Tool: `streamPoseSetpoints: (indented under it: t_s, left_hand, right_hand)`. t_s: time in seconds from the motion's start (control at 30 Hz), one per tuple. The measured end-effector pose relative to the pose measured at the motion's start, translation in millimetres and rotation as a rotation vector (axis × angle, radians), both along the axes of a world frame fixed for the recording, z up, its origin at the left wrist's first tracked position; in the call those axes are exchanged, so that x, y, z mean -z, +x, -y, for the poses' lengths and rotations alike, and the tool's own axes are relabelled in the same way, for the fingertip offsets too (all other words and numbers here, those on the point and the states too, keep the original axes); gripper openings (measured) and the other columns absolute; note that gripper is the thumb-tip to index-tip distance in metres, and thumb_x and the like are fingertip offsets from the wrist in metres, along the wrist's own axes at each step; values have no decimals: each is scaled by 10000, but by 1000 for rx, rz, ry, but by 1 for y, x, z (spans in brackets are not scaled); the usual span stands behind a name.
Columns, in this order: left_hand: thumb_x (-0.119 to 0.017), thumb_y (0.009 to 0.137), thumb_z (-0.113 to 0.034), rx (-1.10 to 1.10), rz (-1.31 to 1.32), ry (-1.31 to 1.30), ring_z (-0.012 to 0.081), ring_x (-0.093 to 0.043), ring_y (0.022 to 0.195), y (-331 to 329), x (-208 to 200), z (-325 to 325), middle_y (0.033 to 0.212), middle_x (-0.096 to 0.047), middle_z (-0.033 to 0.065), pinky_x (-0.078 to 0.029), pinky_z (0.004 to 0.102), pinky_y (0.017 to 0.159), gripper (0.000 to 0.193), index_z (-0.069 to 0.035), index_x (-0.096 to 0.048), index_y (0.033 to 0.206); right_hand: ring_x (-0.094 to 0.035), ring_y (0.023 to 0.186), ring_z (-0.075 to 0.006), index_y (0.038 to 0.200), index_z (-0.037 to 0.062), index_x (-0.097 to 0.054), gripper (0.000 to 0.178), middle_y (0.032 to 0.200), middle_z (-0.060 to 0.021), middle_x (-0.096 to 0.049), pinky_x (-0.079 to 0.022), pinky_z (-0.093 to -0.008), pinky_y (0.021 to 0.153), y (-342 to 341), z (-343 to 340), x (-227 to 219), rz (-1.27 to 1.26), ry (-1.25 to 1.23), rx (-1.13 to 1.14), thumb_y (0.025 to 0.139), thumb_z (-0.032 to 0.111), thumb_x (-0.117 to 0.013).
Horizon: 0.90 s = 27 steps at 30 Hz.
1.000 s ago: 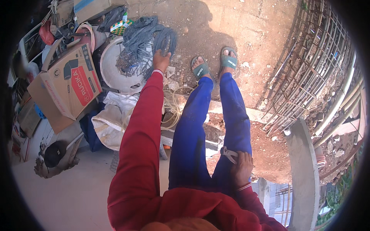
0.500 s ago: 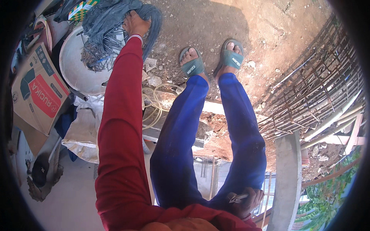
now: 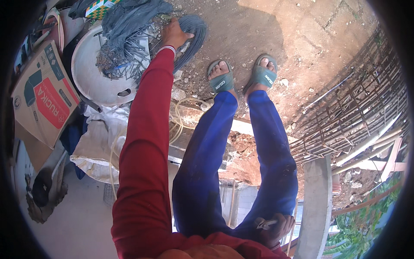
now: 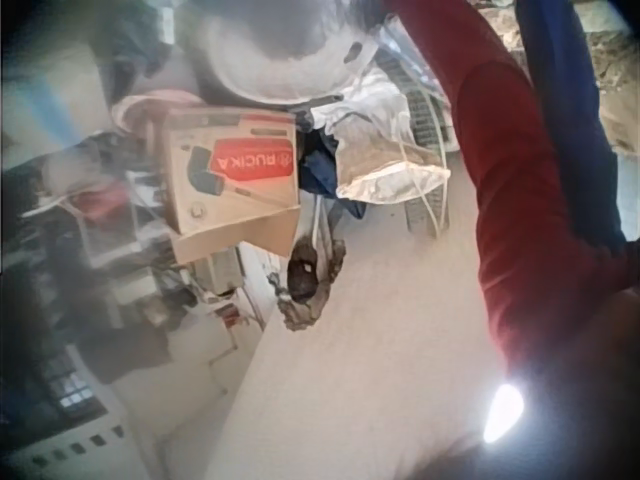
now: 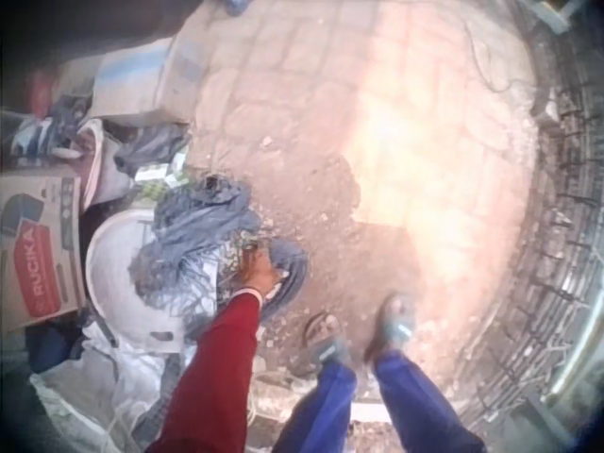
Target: The person assembles a rebar cage by hand, placing and aligning individual rebar pieces into a grid pattern on the ground. They then retrieve a coil of wire and use pliers to cut and tie the rebar intersections together, securing the structure.
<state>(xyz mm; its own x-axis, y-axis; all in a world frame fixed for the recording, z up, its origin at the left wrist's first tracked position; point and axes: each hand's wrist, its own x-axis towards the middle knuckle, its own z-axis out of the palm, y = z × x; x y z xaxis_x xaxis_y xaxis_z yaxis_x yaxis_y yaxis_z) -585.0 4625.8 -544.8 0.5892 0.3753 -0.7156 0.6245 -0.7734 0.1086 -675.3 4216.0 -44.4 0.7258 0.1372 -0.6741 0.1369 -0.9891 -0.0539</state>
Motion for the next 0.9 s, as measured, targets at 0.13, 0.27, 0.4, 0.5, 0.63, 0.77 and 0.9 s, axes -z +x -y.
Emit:
streamPoseSetpoints:
  t_s: [0.13,0.27,0.4,0.5,0.63,0.77,0.9]
  left_hand:
    - [-846,663,-326,113,-49,-239,353,-566,1148,2,-27,6,1187,-614,210,-428,436,987,715,-1,-552,1228]
    - [-839,677,-215,28,-25,-438,310,-598,1105,-3,-72,-2,1158,-629,209,-450,380,957,703,33,-527,1256]
    - [-824,682,-90,-94,44,-706,213,-613,1045,-21,-143,-38,1121,-656,149,-445,325,943,694,31,-503,1286]
    - [-772,689,31,-203,-89,-798,146,-601,960,-45,-211,-70,1033,-658,82,-456,288,892,513,37,-563,1158]
    - [-631,660,179,-211,-13,-748,118,-559,880,-100,-319,-92,904,-589,16,-439,246,820,329,21,-567,941]
    - [-579,663,193,-574,232,-719,121,-536,891,-143,-415,-72,944,-558,35,-420,227,813,312,10,-564,915]
    - [-557,720,173,-672,527,-596,129,-539,885,-133,-492,-40,934,-561,49,-421,233,821,252,18,-573,918]
  right_hand:
    - [-473,709,-323,885,78,-523,331,755,-111,-472,-363,-441,680,-1,1,-5,-105,-27,55,699,277,-712]
    - [-486,756,-346,911,62,-542,229,787,-132,-495,-365,-454,701,3,-1,-6,-169,13,123,688,64,-597]
    - [-506,791,-346,940,51,-551,241,802,-134,-515,-372,-457,718,6,-4,-4,-197,51,127,702,11,-544]
    - [-526,843,-344,942,51,-553,246,822,-129,-531,-384,-450,742,4,-3,-4,-183,91,117,703,2,-516]
    - [-527,877,-334,971,47,-553,263,873,-124,-546,-395,-453,786,-3,1,-6,-199,149,137,713,23,-512]
    - [-527,921,-344,1009,40,-558,293,926,-141,-563,-399,-460,839,-6,6,-8,-165,195,144,720,41,-513]
    - [-531,926,-350,1031,32,-549,307,940,-153,-567,-409,-447,847,-5,13,-10,-98,291,232,727,44,-513]
